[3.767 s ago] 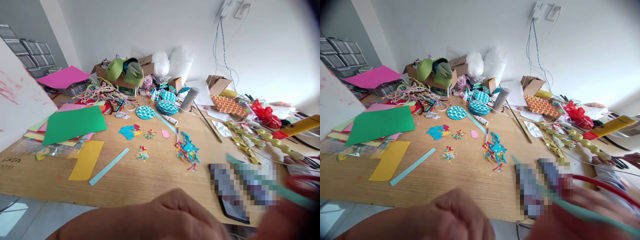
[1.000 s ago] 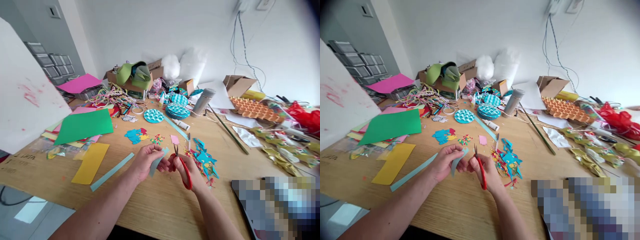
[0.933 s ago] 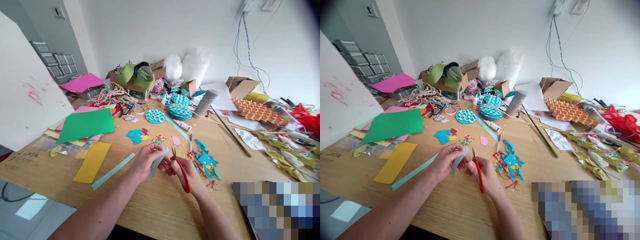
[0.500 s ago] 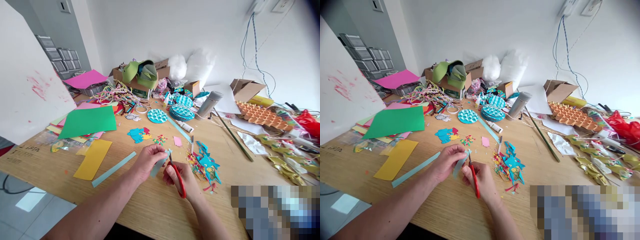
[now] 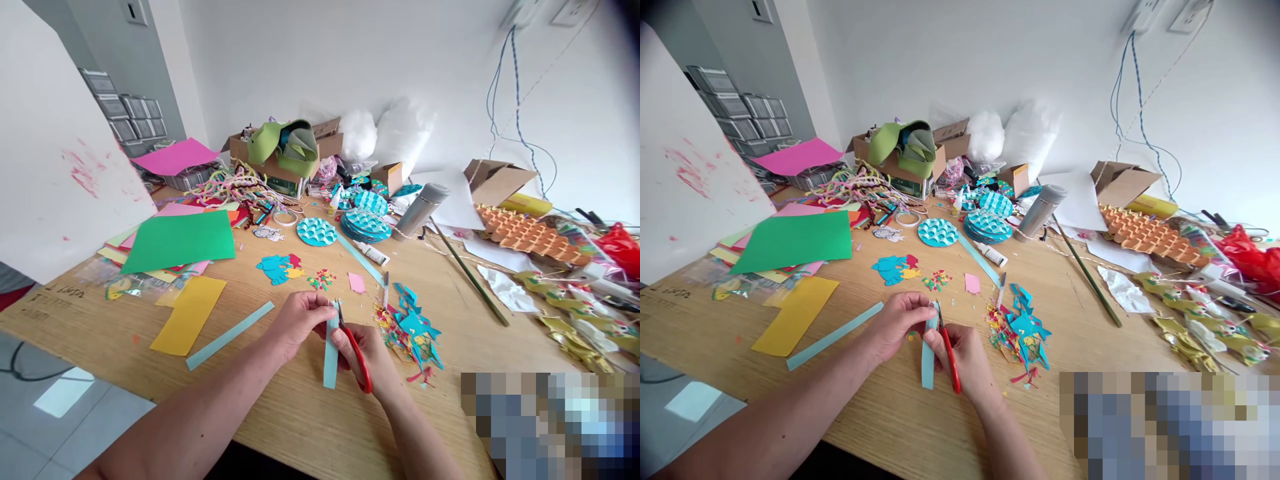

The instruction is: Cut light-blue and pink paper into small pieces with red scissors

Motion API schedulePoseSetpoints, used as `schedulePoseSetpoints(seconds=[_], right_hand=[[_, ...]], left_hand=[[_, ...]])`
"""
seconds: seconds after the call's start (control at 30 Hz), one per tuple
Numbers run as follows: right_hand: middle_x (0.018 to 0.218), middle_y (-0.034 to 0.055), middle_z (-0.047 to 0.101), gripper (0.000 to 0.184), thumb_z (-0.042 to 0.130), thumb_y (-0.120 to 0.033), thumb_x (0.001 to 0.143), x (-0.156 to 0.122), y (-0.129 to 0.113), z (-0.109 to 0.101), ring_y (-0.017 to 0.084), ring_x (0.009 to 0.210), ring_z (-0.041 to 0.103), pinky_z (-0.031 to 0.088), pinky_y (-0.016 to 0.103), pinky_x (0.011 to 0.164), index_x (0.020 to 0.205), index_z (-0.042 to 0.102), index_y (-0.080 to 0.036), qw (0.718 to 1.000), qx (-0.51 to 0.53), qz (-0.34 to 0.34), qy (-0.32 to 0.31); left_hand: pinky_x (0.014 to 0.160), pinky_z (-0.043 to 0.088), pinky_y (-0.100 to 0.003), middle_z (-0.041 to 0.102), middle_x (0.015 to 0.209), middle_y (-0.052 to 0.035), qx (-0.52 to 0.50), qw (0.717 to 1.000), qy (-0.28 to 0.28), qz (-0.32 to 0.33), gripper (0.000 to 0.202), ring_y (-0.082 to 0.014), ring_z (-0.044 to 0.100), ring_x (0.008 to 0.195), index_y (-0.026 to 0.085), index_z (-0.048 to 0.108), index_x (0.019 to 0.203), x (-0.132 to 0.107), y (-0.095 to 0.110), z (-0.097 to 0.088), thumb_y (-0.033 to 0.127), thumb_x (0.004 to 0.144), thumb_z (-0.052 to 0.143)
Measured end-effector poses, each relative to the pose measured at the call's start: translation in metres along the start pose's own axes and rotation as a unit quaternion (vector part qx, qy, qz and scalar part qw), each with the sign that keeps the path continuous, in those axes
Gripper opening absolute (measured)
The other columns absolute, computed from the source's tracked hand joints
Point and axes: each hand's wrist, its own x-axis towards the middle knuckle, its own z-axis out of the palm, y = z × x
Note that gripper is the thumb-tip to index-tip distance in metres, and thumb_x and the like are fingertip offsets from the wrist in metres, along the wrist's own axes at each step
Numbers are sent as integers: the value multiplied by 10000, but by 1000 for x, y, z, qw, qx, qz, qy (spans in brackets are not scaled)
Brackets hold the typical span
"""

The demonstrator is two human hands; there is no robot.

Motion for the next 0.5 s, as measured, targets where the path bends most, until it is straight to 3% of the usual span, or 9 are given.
schedulePoseSetpoints(seconds=[0.5], right_hand=[[434,29,538,614,480,-722,777,-2,3,-3,105,383,467,311,219,398,525,517,-163,1000,-26,0,-1]], left_hand=[[509,430,-231,629,579,-2,-2,1000,4,5,197,-106,546,500,149,570,647,0,1,0,271,588,713]])
